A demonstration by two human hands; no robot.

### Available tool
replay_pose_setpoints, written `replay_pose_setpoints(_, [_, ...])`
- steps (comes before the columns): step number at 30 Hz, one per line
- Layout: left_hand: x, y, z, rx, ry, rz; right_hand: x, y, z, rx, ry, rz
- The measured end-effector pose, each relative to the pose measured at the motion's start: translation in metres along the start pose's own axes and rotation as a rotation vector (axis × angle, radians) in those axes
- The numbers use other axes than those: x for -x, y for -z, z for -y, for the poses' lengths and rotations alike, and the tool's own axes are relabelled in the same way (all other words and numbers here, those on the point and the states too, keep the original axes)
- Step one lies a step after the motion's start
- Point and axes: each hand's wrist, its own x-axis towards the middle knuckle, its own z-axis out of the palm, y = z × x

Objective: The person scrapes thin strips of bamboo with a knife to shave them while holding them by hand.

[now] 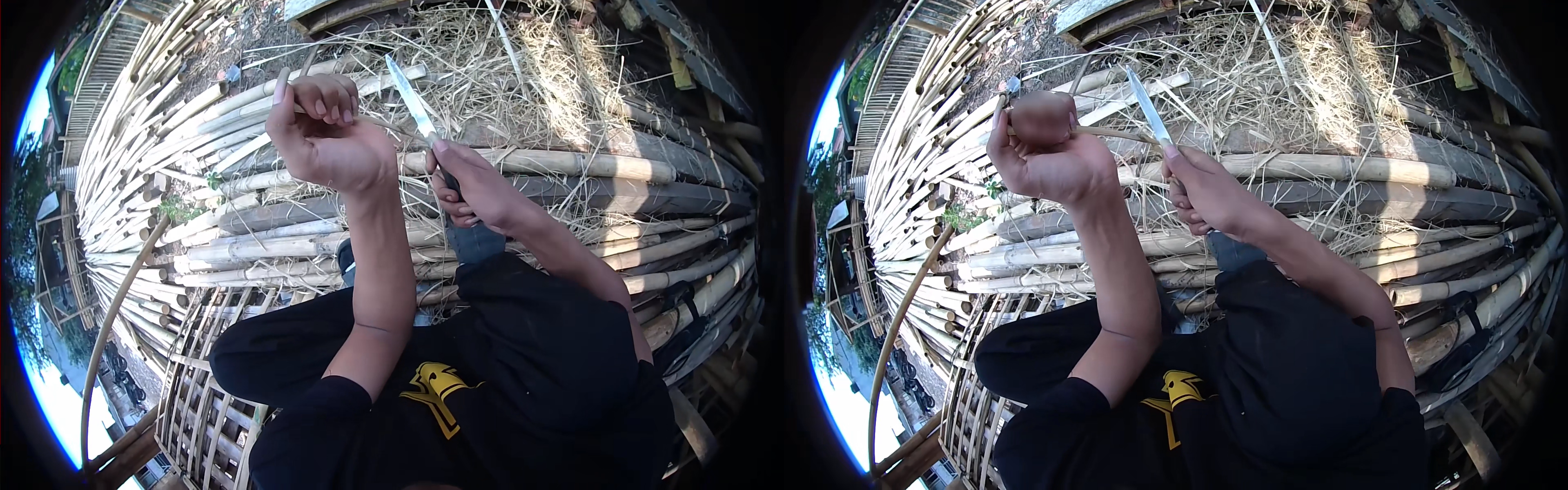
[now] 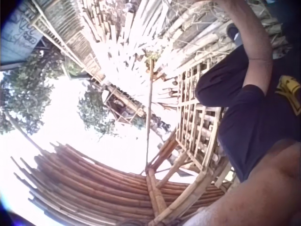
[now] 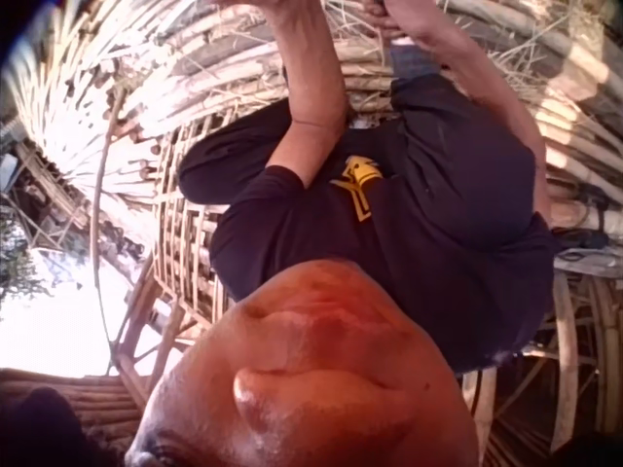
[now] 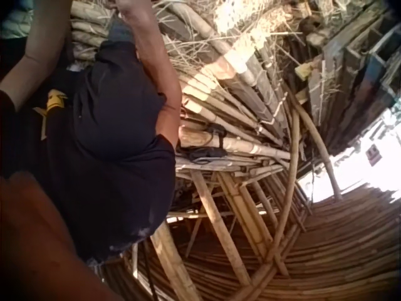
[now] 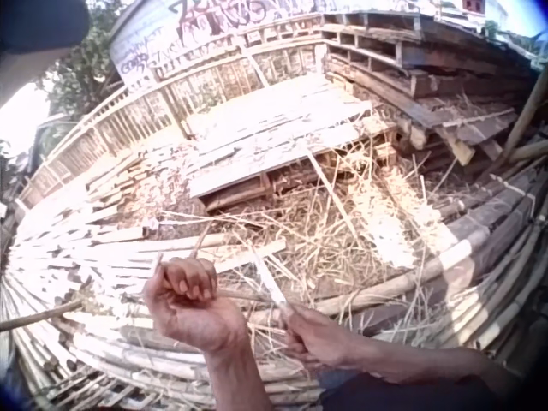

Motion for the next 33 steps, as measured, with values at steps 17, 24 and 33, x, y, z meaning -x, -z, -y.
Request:
replay_pose_setpoints(17, [-0.013,-0.006,0.004,-0.046,-0.024,-0.066,-0.007,-0.001,-0.027,-0.241,-0.31,0.257])
replay_pose_setpoints(24, [-0.01,-0.001,0.004,-0.062,-0.03,-0.063,0.002,0.002,0.047,0.001,0.6,-0.261])
replay_pose_setpoints(33, [-0.017,0.008,0.002,-0.035,-0.072,0.002,-0.012,-0.011,-0.035,0.314,-0.02,0.041])
